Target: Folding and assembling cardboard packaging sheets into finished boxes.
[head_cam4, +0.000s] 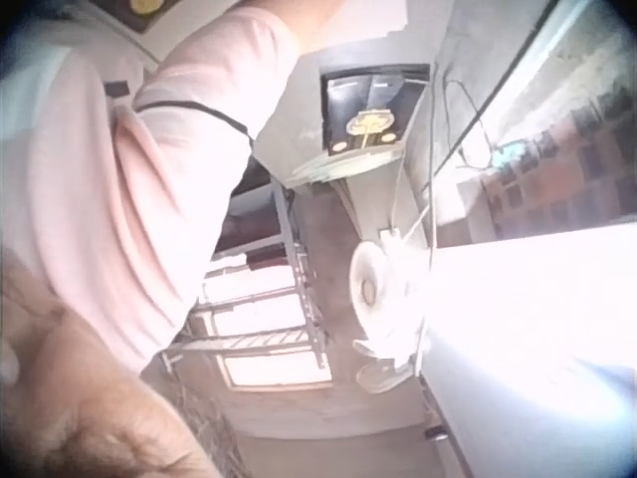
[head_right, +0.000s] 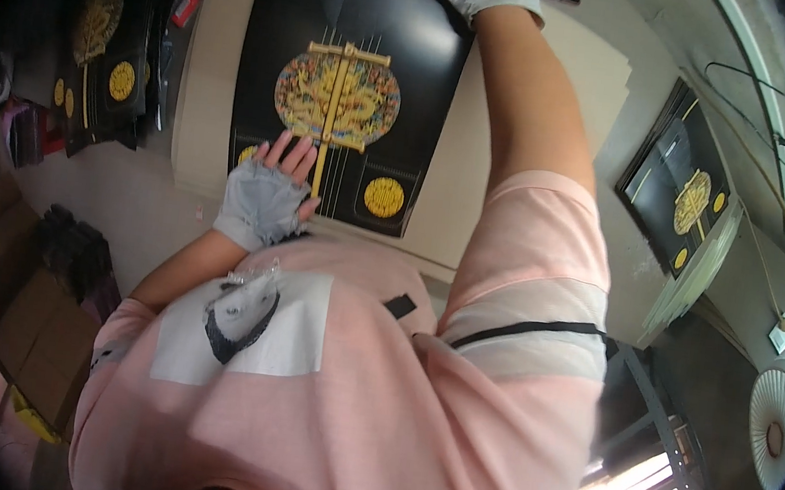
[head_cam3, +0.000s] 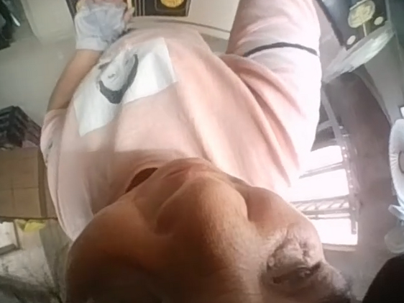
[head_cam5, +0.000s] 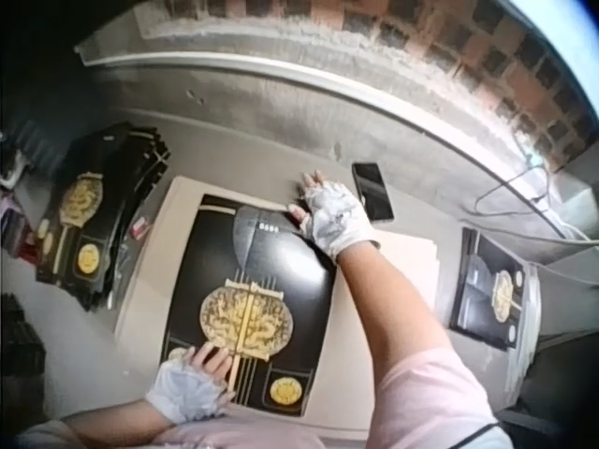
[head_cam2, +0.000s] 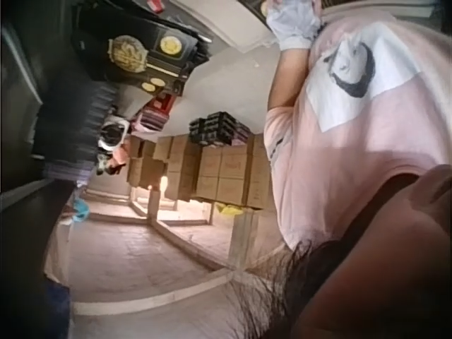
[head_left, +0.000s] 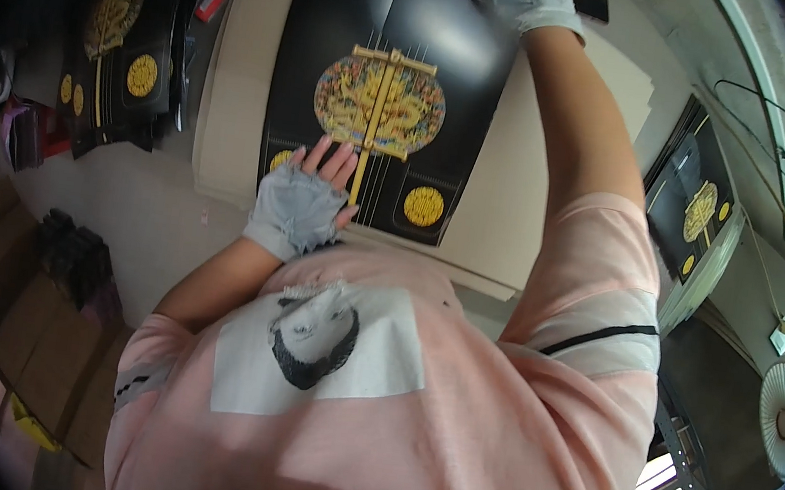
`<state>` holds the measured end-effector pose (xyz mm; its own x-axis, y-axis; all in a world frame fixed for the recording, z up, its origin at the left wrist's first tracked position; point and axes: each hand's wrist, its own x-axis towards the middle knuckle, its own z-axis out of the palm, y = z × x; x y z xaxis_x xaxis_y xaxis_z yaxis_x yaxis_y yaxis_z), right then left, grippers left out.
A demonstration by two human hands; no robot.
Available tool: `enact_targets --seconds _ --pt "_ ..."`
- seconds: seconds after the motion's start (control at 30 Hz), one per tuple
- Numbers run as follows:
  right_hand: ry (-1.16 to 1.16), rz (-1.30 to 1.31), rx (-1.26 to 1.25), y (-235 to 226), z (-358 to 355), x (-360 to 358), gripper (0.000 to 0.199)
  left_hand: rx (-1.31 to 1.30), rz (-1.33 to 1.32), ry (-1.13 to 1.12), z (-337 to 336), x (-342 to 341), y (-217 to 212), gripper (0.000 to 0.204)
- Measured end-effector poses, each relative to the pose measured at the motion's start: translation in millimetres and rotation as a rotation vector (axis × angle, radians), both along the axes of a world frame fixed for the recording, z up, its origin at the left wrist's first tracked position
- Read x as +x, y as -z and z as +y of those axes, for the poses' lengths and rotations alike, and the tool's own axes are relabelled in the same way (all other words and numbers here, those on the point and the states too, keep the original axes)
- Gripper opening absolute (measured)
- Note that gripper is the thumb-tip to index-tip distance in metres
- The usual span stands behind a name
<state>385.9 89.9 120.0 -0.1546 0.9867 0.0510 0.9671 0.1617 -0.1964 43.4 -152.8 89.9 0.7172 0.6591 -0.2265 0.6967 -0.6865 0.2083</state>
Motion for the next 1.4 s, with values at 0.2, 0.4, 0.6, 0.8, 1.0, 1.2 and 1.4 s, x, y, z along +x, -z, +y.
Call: enact_targets --seconds 0.2,0.4,0.6,0.8,1.0,1.2,1.4 --pt "-0.008 -0.151 0.074 -10 -28 -14 0.068 -0.024 -0.002 -0.014 1 1 2 0.08" --pt "-0.489 -0.069 -0.037 16 -130 -32 0.095 -0.015 0.006 -0.017 1 -1 -5 0.078" --pt "-0.294 -0.07 0.06 10 -73 -9 0.087 -0.051 0.014 -0.008 -1 -1 -4 0.078" --pt "-0.01 -0.159 -0.023 -18 -21 -15 0.08 -0.011 -0.003 -0.017 -5 -2 0 0.079" --pt "-0.181 -0.061 0.269 15 -107 -13 0.082 0.012 0.056 0.011 6 9 -7 0.079" --pt "-0.452 0.076 -0.14 1 -273 -78 0.092 0.045 0.021 -0.002 2 1 -3 0.079" --pt "-0.47 0.277 -0.206 24 -329 -100 0.089 0.078 0.021 -0.002 0 5 -5 0.078"
